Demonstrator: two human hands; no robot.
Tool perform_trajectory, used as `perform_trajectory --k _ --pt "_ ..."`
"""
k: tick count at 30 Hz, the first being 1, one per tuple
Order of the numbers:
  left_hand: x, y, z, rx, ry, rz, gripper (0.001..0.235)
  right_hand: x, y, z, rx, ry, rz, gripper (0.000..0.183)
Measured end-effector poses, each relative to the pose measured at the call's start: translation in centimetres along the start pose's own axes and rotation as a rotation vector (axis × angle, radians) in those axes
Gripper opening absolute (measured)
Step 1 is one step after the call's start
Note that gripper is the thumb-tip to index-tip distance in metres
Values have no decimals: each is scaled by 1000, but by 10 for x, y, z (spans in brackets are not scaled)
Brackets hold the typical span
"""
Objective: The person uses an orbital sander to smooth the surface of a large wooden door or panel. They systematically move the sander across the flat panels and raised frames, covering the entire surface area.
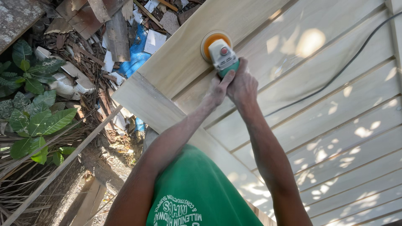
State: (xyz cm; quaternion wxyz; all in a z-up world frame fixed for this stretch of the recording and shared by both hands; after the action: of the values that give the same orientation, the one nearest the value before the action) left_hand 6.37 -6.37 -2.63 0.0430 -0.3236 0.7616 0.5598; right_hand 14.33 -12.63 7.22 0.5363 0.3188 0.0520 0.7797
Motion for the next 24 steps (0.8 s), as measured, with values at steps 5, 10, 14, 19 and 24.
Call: perform_trajectory --k 5,10,14,19,24 --pt "-17 -12 -7 -26 -46 -23 78 -2 -10 14 -90 -19 24 72" --pt "40 32 67 25 70 -69 67 52 18 -36 10 -51 71 70" --pt "108 88 130 -120 129 -3 58 99 49 -77 144 -59 194 68" --pt "131 98 145 -134 182 13 57 111 57 -92 160 -18 249 70" --pt "88 60 92 -83 74 18 62 64 32 -55 139 -25 154 76"
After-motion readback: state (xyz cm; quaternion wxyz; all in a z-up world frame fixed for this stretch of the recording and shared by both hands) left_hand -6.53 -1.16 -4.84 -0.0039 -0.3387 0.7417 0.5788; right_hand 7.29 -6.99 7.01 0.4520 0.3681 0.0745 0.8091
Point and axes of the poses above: each hand's wrist, its own y-axis away from the middle knuckle, its own z-axis out of the back of the hand, x = y × z, the point moved 7 cm from there along -y, towards the middle knuckle, and after that the axes turned 14 degrees about z, right-handed, at the moved point
